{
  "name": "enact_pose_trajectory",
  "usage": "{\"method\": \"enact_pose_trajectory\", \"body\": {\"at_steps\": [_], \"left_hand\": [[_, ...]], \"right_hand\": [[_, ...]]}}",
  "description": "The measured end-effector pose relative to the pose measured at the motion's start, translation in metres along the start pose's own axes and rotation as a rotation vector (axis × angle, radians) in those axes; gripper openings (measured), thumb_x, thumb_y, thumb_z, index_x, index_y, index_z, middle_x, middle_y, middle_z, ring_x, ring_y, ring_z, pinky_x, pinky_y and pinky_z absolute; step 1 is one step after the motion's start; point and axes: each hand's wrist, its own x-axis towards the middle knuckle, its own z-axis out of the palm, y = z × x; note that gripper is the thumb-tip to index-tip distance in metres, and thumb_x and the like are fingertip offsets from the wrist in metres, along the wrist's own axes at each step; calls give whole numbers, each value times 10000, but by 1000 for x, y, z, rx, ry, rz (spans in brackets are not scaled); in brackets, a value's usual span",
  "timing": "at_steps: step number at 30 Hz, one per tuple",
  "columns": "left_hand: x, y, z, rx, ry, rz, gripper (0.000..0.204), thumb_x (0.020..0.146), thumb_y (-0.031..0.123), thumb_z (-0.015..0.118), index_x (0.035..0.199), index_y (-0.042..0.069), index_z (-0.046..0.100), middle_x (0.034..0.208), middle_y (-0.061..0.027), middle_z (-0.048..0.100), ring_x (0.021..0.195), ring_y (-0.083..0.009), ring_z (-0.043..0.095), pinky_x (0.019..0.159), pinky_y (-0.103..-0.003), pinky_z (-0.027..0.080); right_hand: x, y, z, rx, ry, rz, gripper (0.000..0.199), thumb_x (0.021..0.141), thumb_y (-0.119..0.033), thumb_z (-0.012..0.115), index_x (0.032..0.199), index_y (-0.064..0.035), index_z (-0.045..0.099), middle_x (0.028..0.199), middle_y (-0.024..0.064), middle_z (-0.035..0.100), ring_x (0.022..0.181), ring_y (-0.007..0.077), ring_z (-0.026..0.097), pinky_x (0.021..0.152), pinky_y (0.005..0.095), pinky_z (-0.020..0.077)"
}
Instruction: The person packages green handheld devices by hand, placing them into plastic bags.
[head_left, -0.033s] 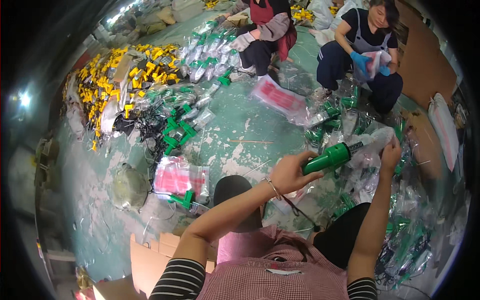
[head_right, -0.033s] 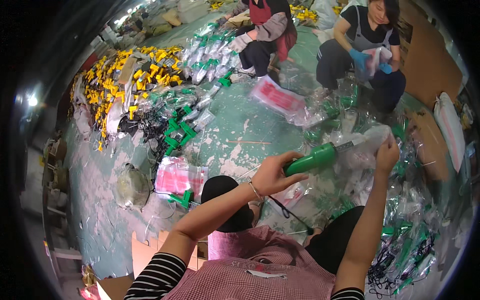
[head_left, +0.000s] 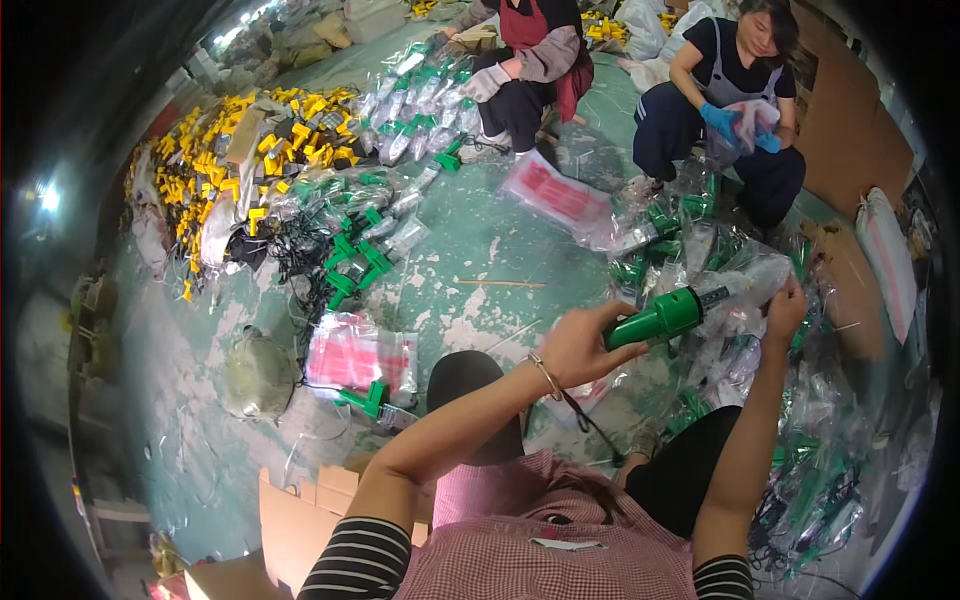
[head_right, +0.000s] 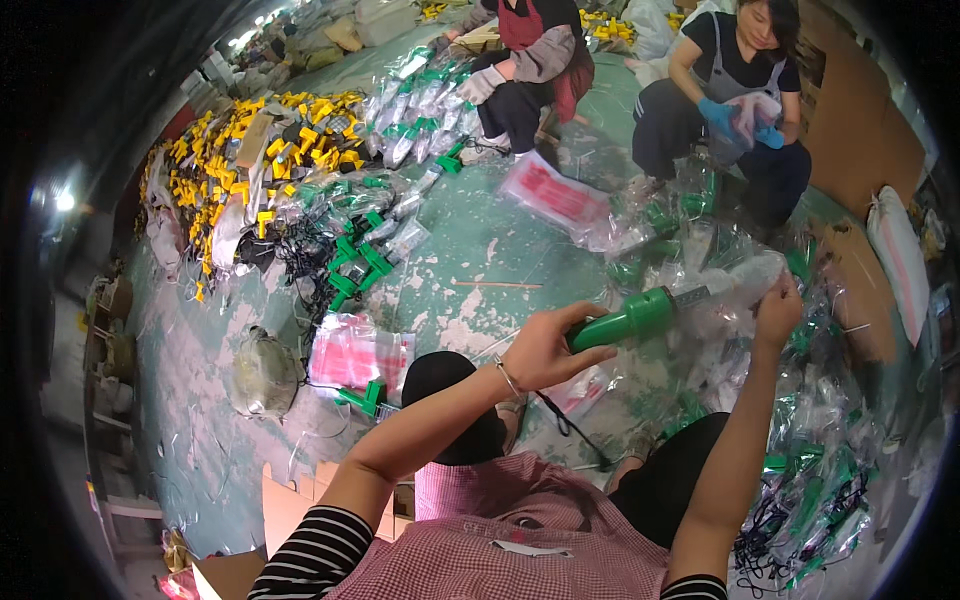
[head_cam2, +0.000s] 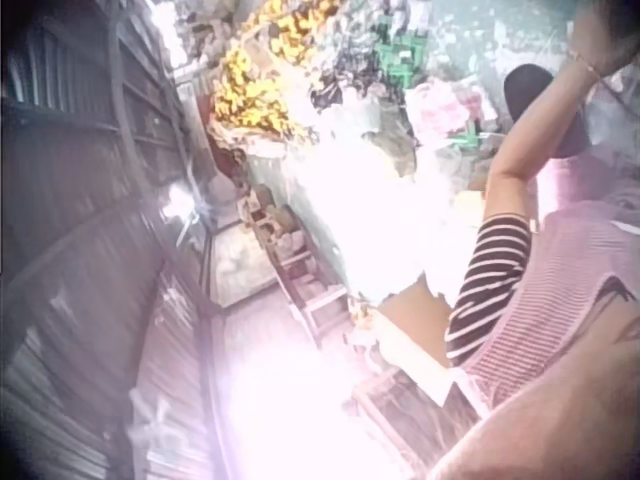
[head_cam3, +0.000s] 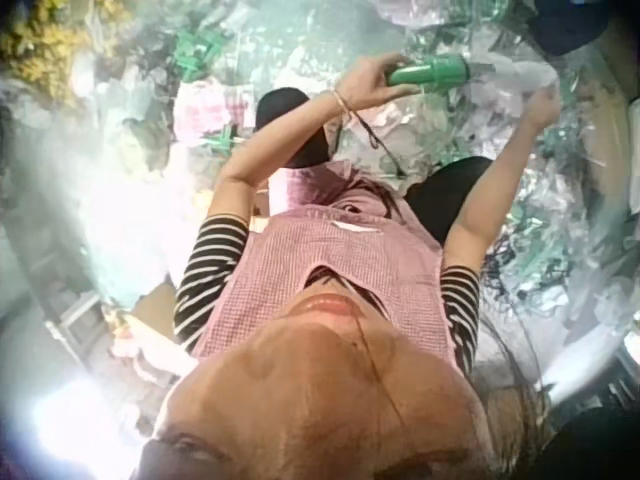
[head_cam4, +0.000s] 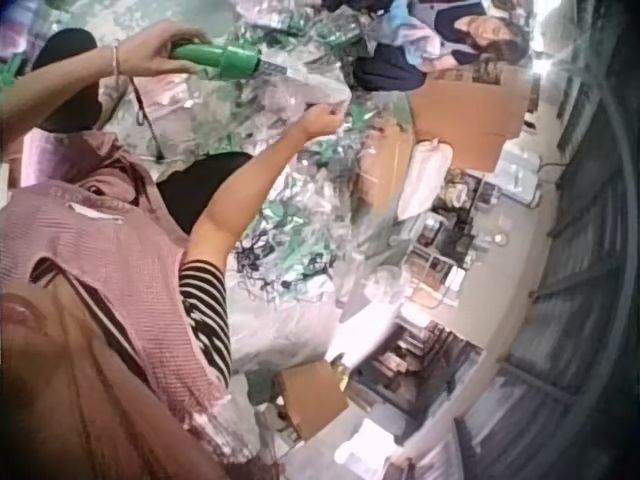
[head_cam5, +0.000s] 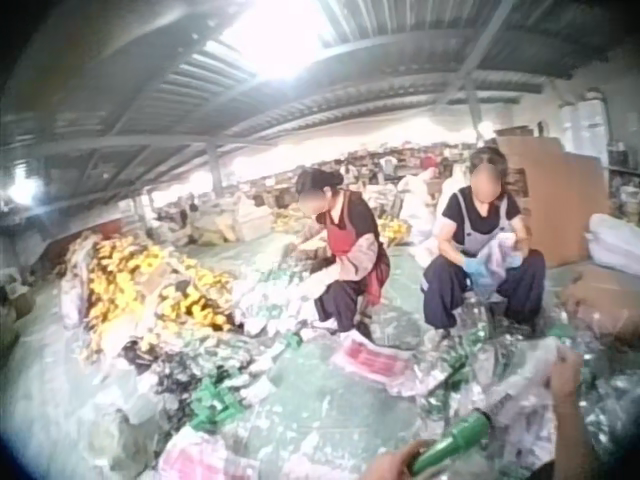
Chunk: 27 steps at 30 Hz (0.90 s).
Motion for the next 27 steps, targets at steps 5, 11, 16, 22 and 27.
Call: {"method": "enact_pose_trajectory", "body": {"at_steps": [5, 11, 16, 22, 27], "left_hand": [[2, 11, -5, 21, 20, 123, 383, 776, 251, 736, 1094, 78, 613, 787, -145, 640, 684, -306, 635, 630, -350, 493], [16, 13, 10, 104, 86, -14, 418, 782, 281, 754, 1119, 73, 620, 781, -156, 657, 643, -239, 647, 594, -318, 486], [34, -5, 14, -573, 192, -416, 324, 901, 233, 648, 1172, 74, 571, 701, -18, 588, 562, -49, 490, 485, -202, 376], [46, -9, 17, -507, 264, -254, 412, 1008, 434, 368, 1178, 99, 539, 665, -5, 526, 540, -75, 491, 429, -193, 321], [45, -8, 33, -323, 300, -120, 488, 1015, 479, 281, 1204, 97, 518, 615, 9, 485, 515, -57, 463, 424, -195, 328]], "right_hand": [[16, 13, -23, 115, 73, -542, 323, 981, -199, 456, 1189, -19, 625, 929, 117, 692, 834, 172, 613, 789, 311, 478], [-74, -32, 14, -285, -25, -815, 229, 840, -126, 548, 1007, -10, 654, 836, 172, 636, 718, 321, 604, 663, 420, 465], [-165, -70, 53, -58, -338, -924, 378, 897, -103, 541, 1272, -136, 579, 825, 145, 617, 685, 330, 598, 589, 406, 462], [-114, -63, 43, 16, -96, -831, 369, 866, -73, 591, 1224, -157, 618, 748, 102, 527, 710, 280, 545, 666, 394, 437], [-150, -66, 62, 11, -120, -1177, 237, 794, -70, 594, 1022, -108, 647, 753, 60, 473, 720, 230, 493, 667, 360, 377]]}}
